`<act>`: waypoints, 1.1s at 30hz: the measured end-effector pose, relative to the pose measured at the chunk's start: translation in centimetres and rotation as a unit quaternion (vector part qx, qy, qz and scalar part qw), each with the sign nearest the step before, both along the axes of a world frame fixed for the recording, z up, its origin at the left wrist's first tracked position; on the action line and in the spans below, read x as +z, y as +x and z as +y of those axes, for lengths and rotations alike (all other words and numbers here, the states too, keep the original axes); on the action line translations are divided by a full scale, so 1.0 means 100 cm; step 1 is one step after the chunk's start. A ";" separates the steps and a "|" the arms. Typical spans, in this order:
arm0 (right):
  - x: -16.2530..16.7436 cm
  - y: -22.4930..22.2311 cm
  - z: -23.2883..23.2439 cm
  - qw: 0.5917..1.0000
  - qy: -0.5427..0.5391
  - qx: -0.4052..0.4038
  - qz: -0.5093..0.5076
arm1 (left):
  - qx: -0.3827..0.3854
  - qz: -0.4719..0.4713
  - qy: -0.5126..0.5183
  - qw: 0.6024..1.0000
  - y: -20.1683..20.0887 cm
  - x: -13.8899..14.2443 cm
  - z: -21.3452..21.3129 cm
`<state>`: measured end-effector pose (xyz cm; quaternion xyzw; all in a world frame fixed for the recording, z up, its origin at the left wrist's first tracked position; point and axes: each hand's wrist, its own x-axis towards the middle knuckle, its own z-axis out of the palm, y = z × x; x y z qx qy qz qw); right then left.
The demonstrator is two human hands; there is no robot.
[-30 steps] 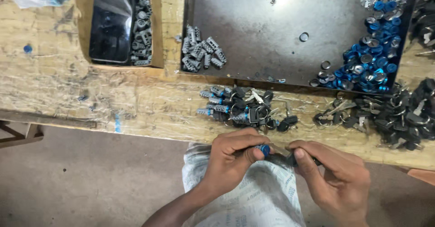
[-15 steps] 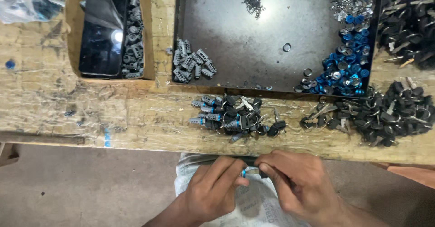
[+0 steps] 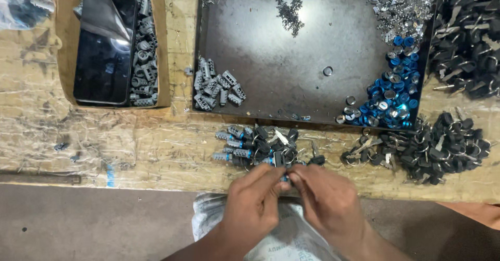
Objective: The person picks small metal lock parts, keys and blue caps from a metal tray and a cardboard box on the workbench, fits the parts together by hand to assemble padlock components, and places the finished assemblies in piles on the bench, repeating the cycle with new parts.
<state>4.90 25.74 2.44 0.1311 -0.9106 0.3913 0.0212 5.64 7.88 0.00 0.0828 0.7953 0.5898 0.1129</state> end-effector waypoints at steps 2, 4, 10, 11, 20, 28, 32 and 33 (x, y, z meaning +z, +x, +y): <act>0.002 -0.024 0.022 0.999 0.029 0.008 0.021 | 0.011 0.101 -0.057 0.993 -0.005 -0.001 0.003; 0.001 -0.052 0.048 0.994 0.074 -0.059 0.047 | 0.002 0.221 -0.135 0.966 -0.009 -0.003 0.002; -0.027 -0.157 0.112 0.953 0.279 -0.094 0.065 | -0.060 0.125 -0.172 0.975 -0.012 -0.008 -0.011; -0.031 -0.172 0.116 0.947 0.297 -0.095 0.077 | -0.038 0.110 -0.142 0.983 -0.010 -0.008 -0.012; -0.061 -0.211 0.115 0.924 0.352 -0.051 0.143 | 0.149 0.098 -0.003 0.984 -0.011 -0.002 -0.012; -0.038 -0.193 0.107 0.923 0.356 -0.015 0.142 | 0.110 0.040 0.102 0.988 -0.009 0.003 -0.007; 0.008 -0.146 0.069 0.983 0.143 -0.027 0.115 | 0.138 -0.105 0.198 0.965 -0.008 0.004 -0.002; 0.015 -0.121 0.053 0.996 0.011 -0.084 0.026 | 0.147 -0.141 0.252 0.946 -0.009 0.003 0.000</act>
